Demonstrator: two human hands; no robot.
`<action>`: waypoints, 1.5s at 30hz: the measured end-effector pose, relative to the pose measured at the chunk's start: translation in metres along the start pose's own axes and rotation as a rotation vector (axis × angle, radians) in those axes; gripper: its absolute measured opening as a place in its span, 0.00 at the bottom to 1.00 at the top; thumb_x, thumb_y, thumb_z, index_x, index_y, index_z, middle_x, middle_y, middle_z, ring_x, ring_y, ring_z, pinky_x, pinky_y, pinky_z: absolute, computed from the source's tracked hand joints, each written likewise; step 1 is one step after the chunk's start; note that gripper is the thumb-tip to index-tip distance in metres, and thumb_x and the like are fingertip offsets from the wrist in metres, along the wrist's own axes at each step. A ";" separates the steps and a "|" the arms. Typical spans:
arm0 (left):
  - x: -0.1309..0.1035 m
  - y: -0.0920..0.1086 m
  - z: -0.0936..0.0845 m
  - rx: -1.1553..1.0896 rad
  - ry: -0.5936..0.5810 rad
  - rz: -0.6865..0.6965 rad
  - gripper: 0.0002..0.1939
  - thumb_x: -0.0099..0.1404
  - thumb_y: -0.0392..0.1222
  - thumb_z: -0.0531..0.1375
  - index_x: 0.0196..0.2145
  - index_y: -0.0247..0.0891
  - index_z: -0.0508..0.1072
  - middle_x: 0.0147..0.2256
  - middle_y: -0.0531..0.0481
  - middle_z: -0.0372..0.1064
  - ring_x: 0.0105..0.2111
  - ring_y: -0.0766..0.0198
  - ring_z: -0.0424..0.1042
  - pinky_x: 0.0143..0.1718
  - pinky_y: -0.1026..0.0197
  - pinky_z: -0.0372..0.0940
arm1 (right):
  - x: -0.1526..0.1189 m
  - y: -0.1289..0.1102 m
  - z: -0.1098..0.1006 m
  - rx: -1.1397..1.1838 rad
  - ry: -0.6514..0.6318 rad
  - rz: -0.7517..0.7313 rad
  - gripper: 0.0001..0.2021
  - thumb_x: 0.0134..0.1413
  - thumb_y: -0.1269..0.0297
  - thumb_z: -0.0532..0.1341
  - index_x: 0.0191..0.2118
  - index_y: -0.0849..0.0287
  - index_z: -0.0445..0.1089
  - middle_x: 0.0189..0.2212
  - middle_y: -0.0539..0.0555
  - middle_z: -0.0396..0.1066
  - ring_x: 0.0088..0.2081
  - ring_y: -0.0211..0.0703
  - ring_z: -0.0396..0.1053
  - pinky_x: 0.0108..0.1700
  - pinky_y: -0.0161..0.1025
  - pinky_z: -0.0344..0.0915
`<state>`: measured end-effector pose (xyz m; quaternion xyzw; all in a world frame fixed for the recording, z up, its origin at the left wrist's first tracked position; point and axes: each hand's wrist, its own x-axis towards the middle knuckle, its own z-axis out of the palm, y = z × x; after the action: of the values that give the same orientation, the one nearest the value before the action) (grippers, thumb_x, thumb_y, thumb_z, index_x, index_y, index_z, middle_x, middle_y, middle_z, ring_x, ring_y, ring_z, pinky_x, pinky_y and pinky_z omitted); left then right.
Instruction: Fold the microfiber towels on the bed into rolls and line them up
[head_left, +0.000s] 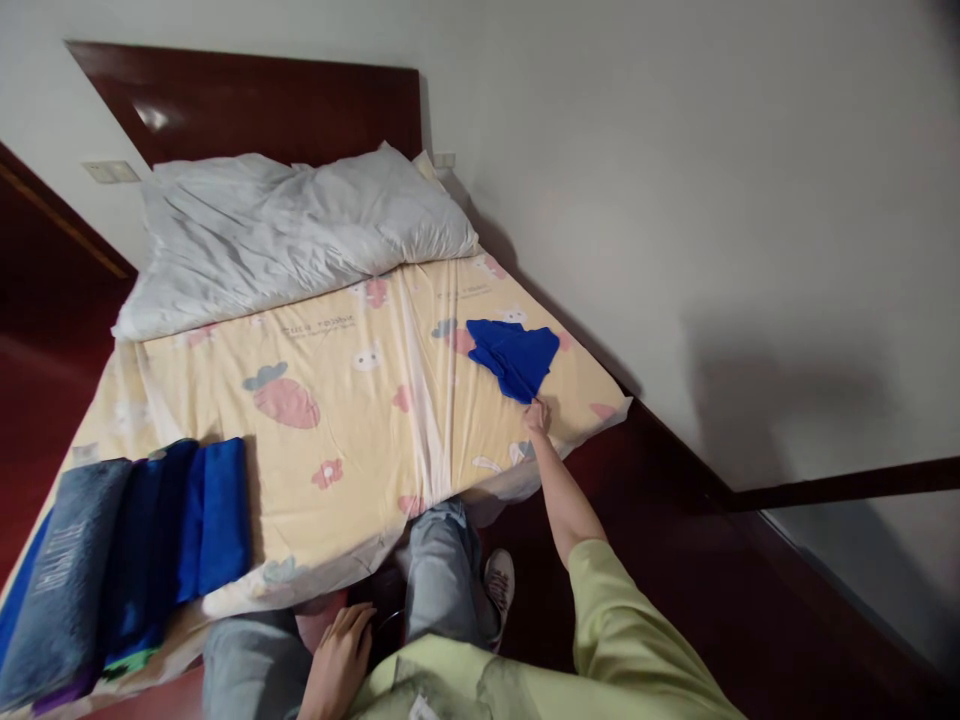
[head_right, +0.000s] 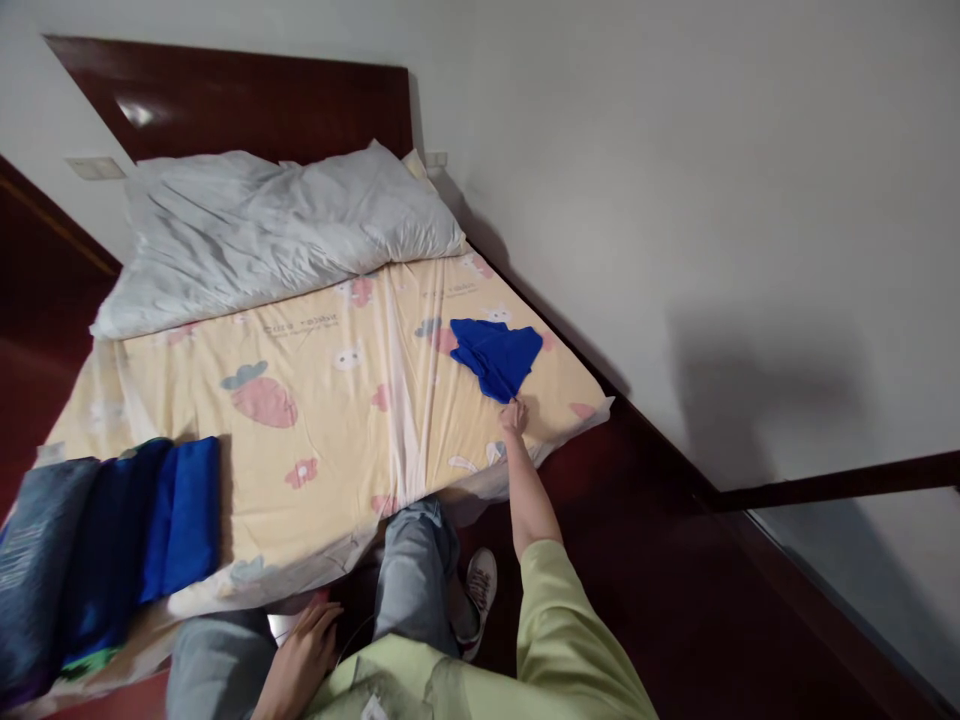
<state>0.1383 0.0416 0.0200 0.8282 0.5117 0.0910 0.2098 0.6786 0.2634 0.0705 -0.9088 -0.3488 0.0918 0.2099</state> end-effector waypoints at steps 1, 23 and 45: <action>0.000 0.000 -0.003 -0.007 0.019 -0.003 0.17 0.68 0.41 0.50 0.45 0.43 0.78 0.48 0.47 0.75 0.50 0.55 0.74 0.49 0.53 0.73 | 0.000 -0.003 -0.009 0.027 0.040 -0.001 0.24 0.56 0.76 0.50 0.57 0.68 0.68 0.56 0.67 0.66 0.58 0.53 0.61 0.58 0.44 0.59; 0.127 0.134 -0.175 -0.514 0.300 0.227 0.15 0.72 0.47 0.51 0.49 0.39 0.71 0.47 0.44 0.70 0.42 0.60 0.74 0.41 0.59 0.73 | -0.071 -0.137 -0.274 0.596 0.445 -0.977 0.21 0.65 0.55 0.54 0.56 0.60 0.70 0.54 0.63 0.66 0.56 0.49 0.67 0.58 0.49 0.66; 0.163 0.224 -0.188 -0.304 0.688 0.517 0.15 0.68 0.34 0.54 0.52 0.41 0.69 0.50 0.40 0.59 0.52 0.54 0.63 0.52 0.48 0.65 | -0.251 -0.153 -0.373 0.312 0.115 -1.467 0.22 0.62 0.74 0.55 0.58 0.49 0.70 0.54 0.55 0.70 0.55 0.49 0.70 0.58 0.51 0.70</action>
<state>0.3256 0.1470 0.2769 0.8101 0.3087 0.4843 0.1173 0.5185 0.0790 0.4778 -0.4064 -0.8362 -0.0706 0.3615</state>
